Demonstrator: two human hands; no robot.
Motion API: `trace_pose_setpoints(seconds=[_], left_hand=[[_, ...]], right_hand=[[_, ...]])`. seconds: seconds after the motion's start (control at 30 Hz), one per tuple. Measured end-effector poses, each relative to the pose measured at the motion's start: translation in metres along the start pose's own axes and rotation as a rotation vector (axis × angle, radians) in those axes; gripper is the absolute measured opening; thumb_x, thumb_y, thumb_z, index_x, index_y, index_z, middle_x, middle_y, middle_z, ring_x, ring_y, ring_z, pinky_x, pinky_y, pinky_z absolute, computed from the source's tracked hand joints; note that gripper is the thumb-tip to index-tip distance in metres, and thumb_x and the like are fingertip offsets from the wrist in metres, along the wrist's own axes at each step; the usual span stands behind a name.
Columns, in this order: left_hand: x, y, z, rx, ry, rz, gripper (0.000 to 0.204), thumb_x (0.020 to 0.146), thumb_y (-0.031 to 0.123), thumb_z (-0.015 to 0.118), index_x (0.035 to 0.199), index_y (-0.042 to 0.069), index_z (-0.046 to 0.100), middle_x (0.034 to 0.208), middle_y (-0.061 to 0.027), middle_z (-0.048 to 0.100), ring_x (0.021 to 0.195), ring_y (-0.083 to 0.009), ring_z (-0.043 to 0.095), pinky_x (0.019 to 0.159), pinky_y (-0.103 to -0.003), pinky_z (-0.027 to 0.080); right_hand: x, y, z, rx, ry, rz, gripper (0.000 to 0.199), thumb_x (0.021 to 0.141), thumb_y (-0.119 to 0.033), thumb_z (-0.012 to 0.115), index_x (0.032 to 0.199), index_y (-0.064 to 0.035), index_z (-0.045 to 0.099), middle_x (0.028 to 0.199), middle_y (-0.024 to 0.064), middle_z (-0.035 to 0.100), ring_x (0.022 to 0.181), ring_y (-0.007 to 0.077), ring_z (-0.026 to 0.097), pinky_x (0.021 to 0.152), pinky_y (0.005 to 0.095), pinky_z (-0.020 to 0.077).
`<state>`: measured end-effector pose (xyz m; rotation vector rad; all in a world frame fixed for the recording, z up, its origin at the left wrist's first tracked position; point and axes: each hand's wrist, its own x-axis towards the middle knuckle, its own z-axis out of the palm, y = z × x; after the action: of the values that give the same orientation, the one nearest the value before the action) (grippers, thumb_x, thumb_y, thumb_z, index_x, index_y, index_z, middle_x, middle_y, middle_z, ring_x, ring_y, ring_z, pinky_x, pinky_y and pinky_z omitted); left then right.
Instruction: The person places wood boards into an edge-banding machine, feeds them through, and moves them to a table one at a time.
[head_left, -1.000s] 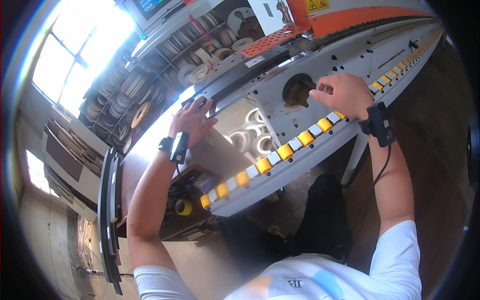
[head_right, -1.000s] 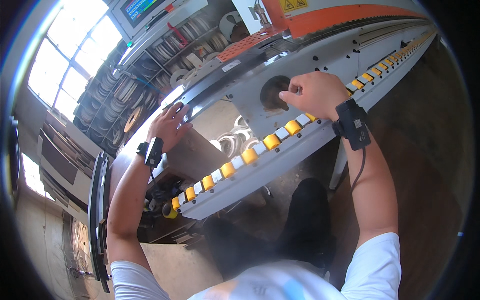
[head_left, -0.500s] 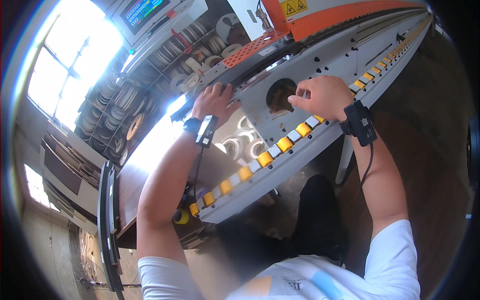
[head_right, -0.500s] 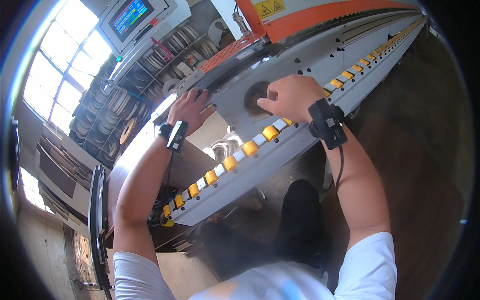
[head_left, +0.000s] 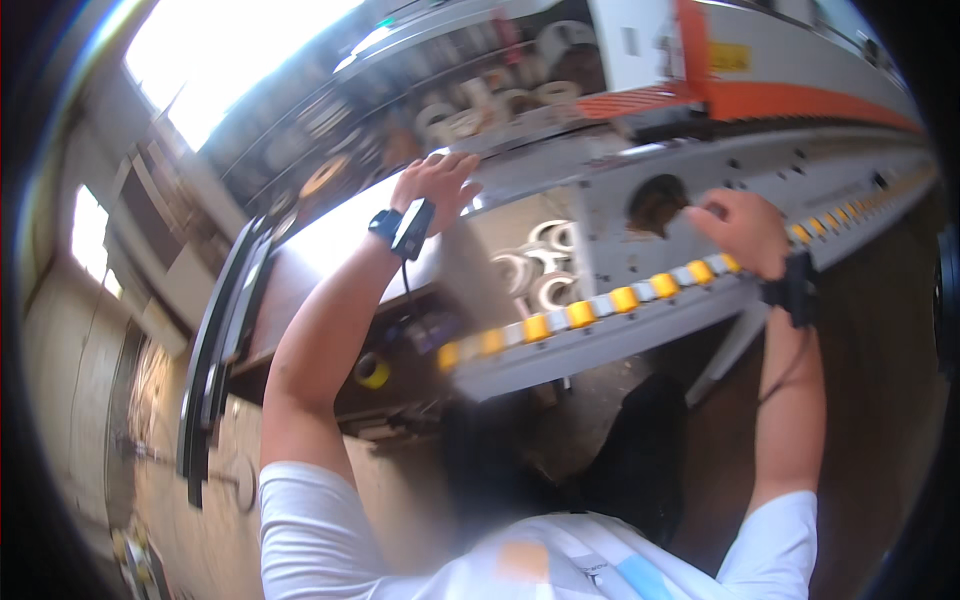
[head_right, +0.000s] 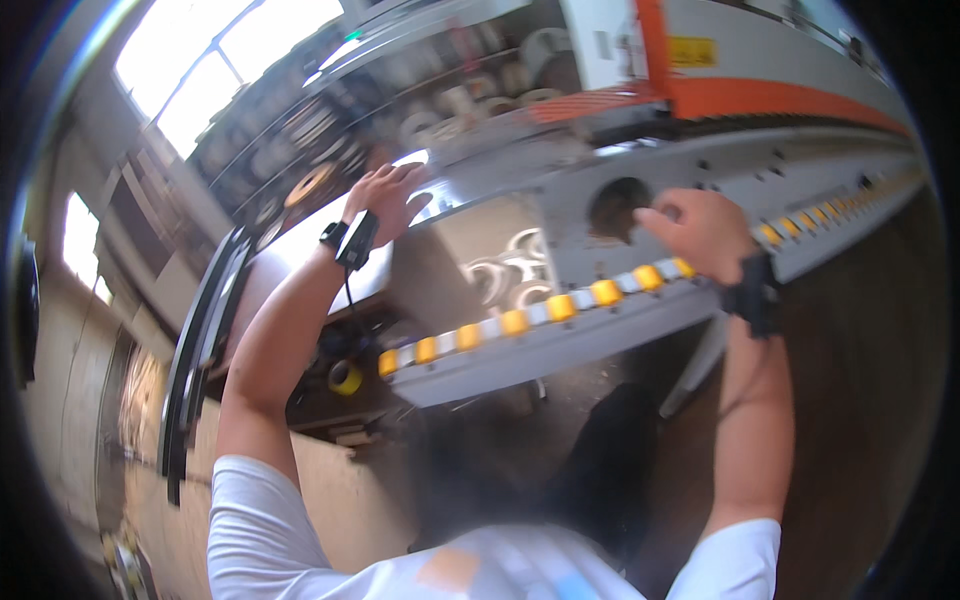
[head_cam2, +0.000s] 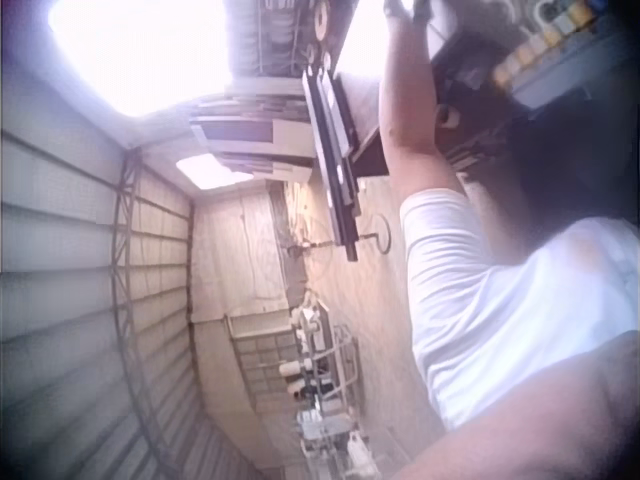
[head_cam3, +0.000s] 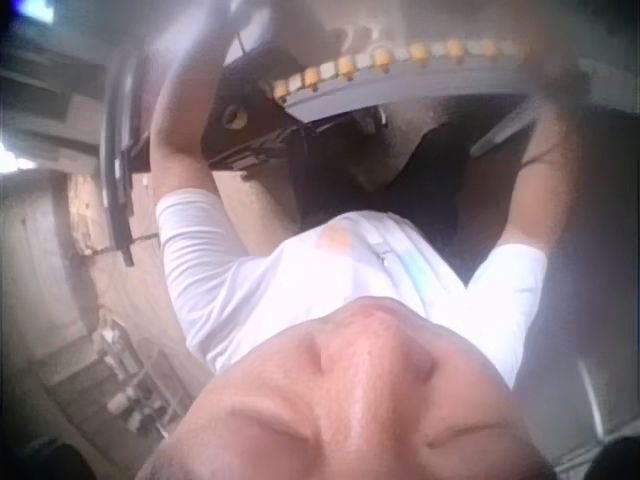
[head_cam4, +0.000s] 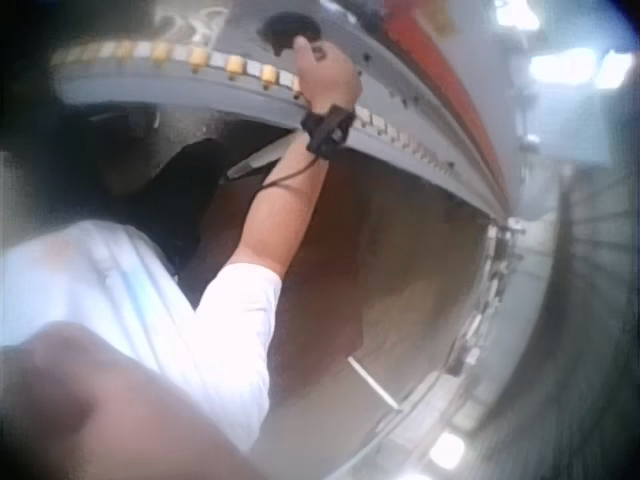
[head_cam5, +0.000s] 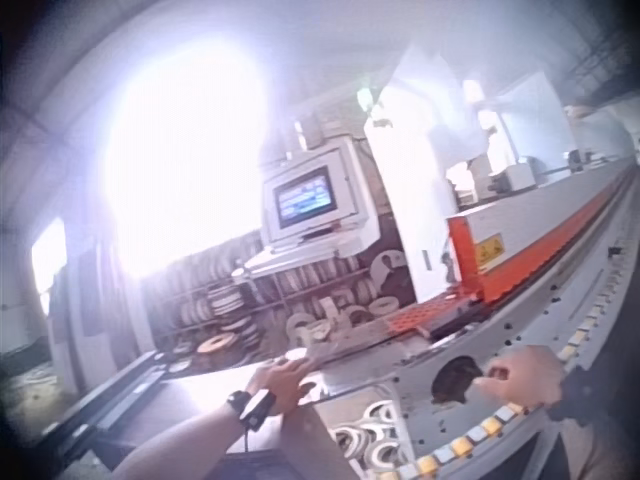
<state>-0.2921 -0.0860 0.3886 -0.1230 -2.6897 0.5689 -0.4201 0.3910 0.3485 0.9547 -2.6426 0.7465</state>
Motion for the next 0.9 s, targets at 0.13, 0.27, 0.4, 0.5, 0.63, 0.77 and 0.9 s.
trace_pose_setpoints(seconds=[0.13,0.27,0.4,0.5,0.63,0.77,0.9], left_hand=[[-0.107,-0.090,-0.010,0.129,-0.076,-0.284,0.053,0.115,0.043,0.063,0.157,0.011,0.064,0.160,-0.0103,0.069,0.146,-0.0324,0.065,0.121,-0.049,0.053],[-0.233,-0.167,-0.025,0.301,-0.195,-0.596,0.055,0.105,0.040,0.076,0.150,0.009,0.069,0.151,-0.0135,0.073,0.139,-0.0342,0.070,0.115,-0.049,0.057],[-0.344,-0.215,-0.041,0.375,-0.408,-0.992,0.064,0.106,0.049,0.074,0.153,0.006,0.067,0.155,-0.0180,0.070,0.140,-0.0376,0.070,0.117,-0.052,0.057],[-0.394,-0.237,-0.047,0.201,-0.455,-1.185,0.072,0.105,0.054,0.075,0.151,0.000,0.068,0.153,-0.0255,0.071,0.143,-0.0439,0.067,0.121,-0.053,0.055],[-0.405,-0.249,-0.036,0.180,-0.403,-1.217,0.077,0.099,0.057,0.079,0.148,-0.002,0.070,0.148,-0.0313,0.072,0.140,-0.0464,0.068,0.120,-0.053,0.055],[-0.394,-0.263,-0.029,-0.009,-0.382,-1.297,0.094,0.091,0.061,0.085,0.158,-0.001,0.061,0.148,-0.0319,0.072,0.137,-0.0445,0.071,0.118,-0.050,0.056],[-0.384,-0.275,-0.022,-0.211,-0.338,-1.427,0.105,0.087,0.052,0.091,0.166,-0.003,0.048,0.149,-0.0282,0.072,0.131,-0.0378,0.076,0.101,-0.045,0.066]], right_hand=[[0.003,0.005,0.005,0.059,-0.008,0.005,0.039,0.110,-0.044,0.070,0.107,-0.0065,0.083,0.083,0.0117,0.078,0.076,0.0286,0.074,0.073,0.0404,0.0558],[0.006,0.013,0.013,0.128,-0.019,0.021,0.040,0.111,-0.043,0.070,0.107,-0.0040,0.081,0.083,0.0089,0.078,0.076,0.0209,0.074,0.073,0.0366,0.0543],[0.007,0.024,0.020,0.176,-0.014,0.034,0.042,0.112,-0.043,0.069,0.107,-0.0032,0.080,0.083,0.0072,0.077,0.076,0.0178,0.072,0.073,0.0349,0.0535],[0.009,0.028,0.020,0.146,-0.032,0.025,0.042,0.113,-0.043,0.068,0.107,-0.0034,0.080,0.082,0.0074,0.076,0.076,0.0173,0.072,0.074,0.0345,0.0533],[0.009,0.027,0.017,0.125,-0.042,0.029,0.042,0.113,-0.043,0.069,0.106,-0.0026,0.079,0.082,0.0075,0.076,0.076,0.0176,0.072,0.074,0.0347,0.0534],[0.008,0.022,0.016,0.122,-0.052,0.038,0.042,0.113,-0.042,0.069,0.106,-0.0018,0.079,0.084,0.0082,0.076,0.078,0.0186,0.073,0.075,0.0350,0.0546],[0.007,0.017,0.013,0.173,-0.071,0.049,0.042,0.112,-0.043,0.070,0.107,-0.0020,0.079,0.087,0.0097,0.078,0.080,0.0198,0.075,0.076,0.0356,0.0563]])
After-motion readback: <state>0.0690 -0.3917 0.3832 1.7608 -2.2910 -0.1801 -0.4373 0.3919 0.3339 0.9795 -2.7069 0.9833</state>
